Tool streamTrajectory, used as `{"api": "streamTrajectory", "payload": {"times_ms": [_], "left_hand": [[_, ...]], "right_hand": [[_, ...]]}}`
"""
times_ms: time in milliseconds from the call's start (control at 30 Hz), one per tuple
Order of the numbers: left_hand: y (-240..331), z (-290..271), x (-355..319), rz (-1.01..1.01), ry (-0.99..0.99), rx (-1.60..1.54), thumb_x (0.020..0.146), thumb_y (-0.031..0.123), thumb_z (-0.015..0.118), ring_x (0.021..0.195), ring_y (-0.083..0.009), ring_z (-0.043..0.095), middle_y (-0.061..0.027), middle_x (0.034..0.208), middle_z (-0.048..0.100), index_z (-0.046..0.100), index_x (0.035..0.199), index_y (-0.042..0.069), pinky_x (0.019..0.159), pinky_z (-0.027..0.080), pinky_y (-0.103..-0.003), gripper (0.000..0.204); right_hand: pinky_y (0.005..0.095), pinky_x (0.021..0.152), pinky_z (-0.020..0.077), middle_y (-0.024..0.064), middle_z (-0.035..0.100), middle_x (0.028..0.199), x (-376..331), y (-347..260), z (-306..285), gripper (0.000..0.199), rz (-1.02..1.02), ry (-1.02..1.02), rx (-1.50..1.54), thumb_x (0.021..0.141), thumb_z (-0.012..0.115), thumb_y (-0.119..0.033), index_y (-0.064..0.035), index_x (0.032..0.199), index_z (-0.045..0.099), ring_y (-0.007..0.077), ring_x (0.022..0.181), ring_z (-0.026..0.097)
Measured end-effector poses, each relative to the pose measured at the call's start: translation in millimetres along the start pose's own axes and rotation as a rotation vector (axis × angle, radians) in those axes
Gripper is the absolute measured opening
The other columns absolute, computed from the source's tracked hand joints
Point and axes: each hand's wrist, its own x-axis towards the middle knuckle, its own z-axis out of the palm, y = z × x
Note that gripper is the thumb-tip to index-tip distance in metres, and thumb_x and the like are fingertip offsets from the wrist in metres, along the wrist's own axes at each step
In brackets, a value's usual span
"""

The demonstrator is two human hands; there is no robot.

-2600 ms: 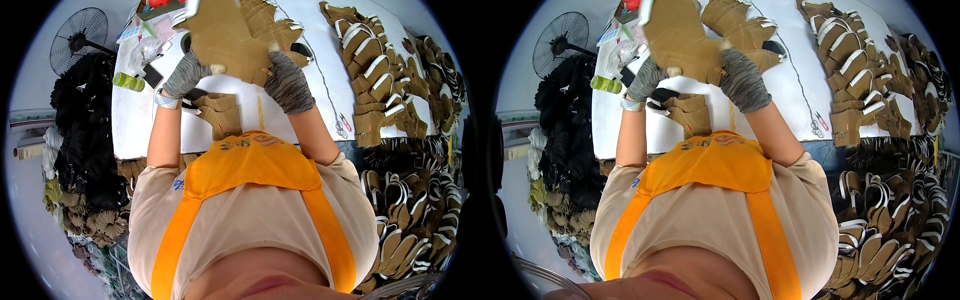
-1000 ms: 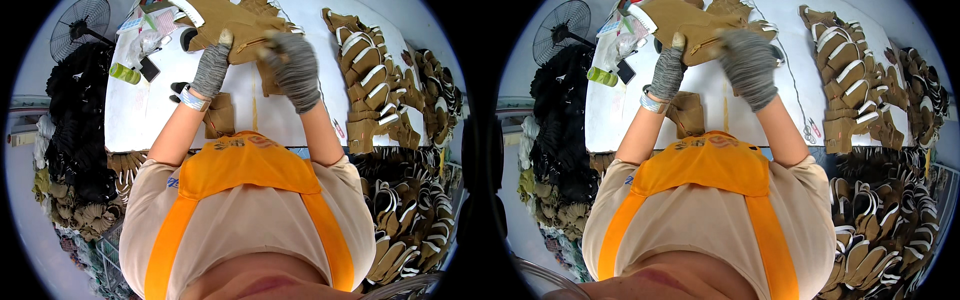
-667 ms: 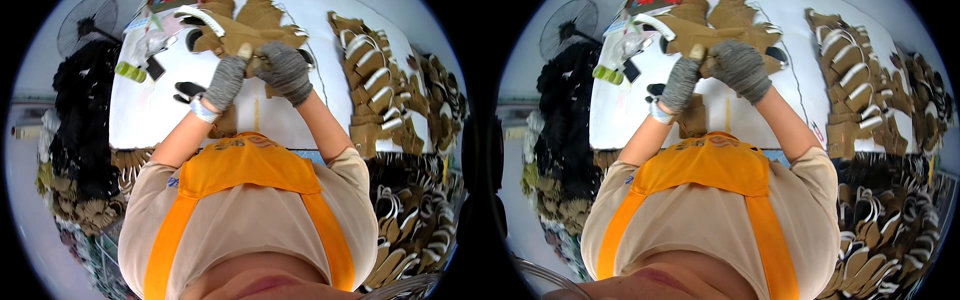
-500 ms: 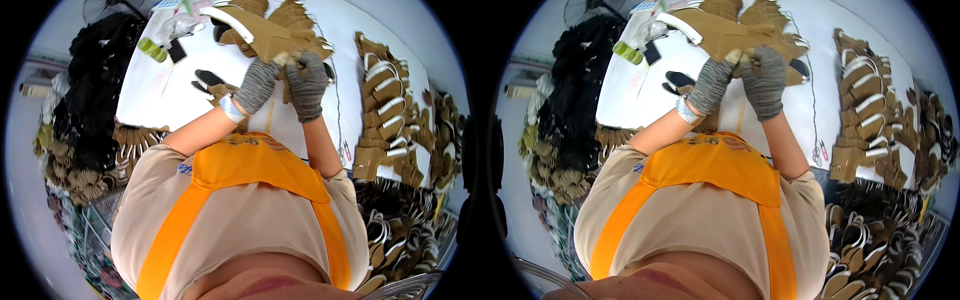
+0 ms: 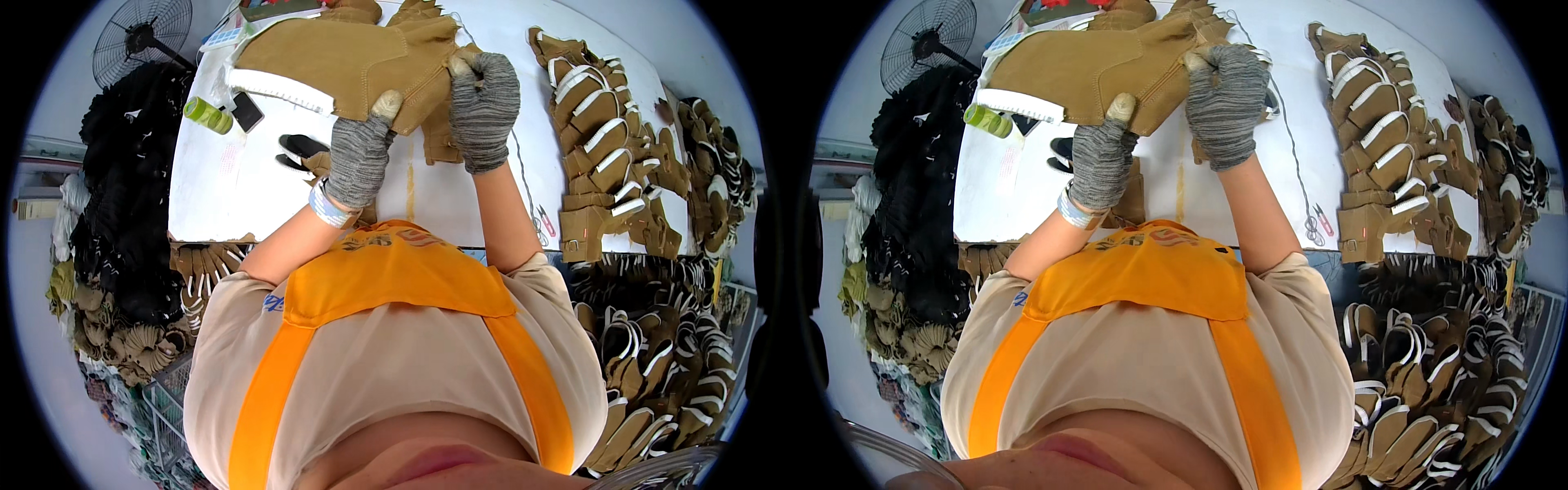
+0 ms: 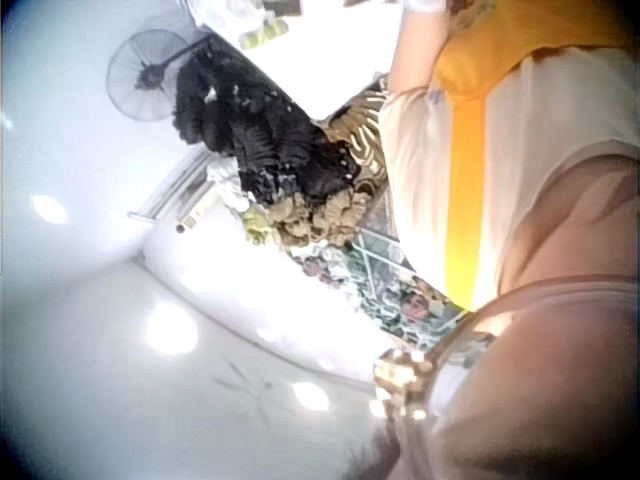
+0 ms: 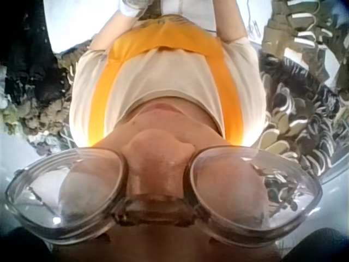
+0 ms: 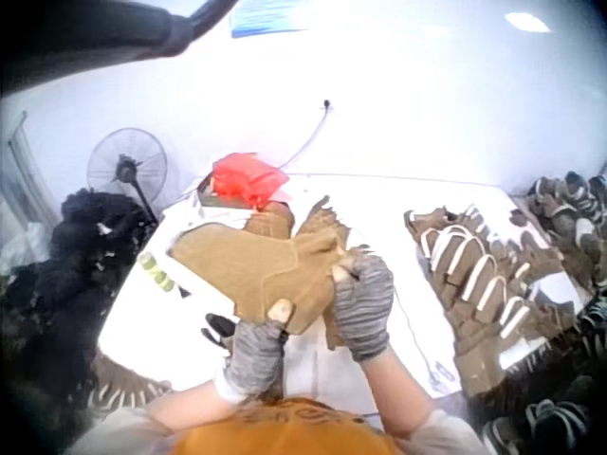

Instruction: The person assembles brown gloves by attaching white elastic straps to the wrist area. They pick up glove pieces from a table, align the straps, and secure them using a small tool. The person handles multiple gloves, turning them over and adjusting the straps before placing them on the table.

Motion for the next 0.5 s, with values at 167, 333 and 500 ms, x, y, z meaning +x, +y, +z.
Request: {"api": "streamTrajectory", "payload": {"times_ms": [167, 333, 500], "left_hand": [[-2.3, 7.6, 6.8, -0.008, -0.036, -0.050, 0.095, 0.035, 0.055, 0.097, -0.0163, 0.057, -0.0102, 0.107, 0.058, 0.051, 0.119, -0.001, 0.087, 0.048, -0.028, 0.044], [-8.1, -2.1, 9.3, -0.153, -0.073, -0.335, 0.097, 0.041, 0.048, 0.099, -0.0153, 0.056, -0.0094, 0.108, 0.059, 0.052, 0.117, -0.002, 0.086, 0.048, -0.028, 0.047], [-3.5, 21.5, -4.0, -0.041, -0.030, -0.220, 0.092, 0.042, 0.056, 0.106, -0.0181, 0.054, -0.0114, 0.118, 0.055, 0.048, 0.122, -0.002, 0.093, 0.045, -0.029, 0.054]], "right_hand": [[0.0347, 0.053, 0.0414, 0.0062, 0.056, 0.061, 1.5, -36.5, -3.9, 0.017, -0.130, -0.154, 0.122, 0.077, 0.071, -0.019, -0.0077, 0.068, 0.061, 0.0226, 0.054, 0.053], [0.0346, 0.053, 0.0403, 0.0046, 0.053, 0.055, -9.7, -43.1, -6.6, 0.020, -0.207, -0.315, 0.110, 0.074, 0.072, -0.024, -0.0098, 0.065, 0.061, 0.0220, 0.053, 0.053], [0.0360, 0.056, 0.0425, 0.0080, 0.055, 0.057, 5.5, -27.2, -22.2, 0.024, -0.176, -0.291, -0.010, 0.079, 0.069, -0.025, -0.0077, 0.065, 0.061, 0.0231, 0.055, 0.054]]}}
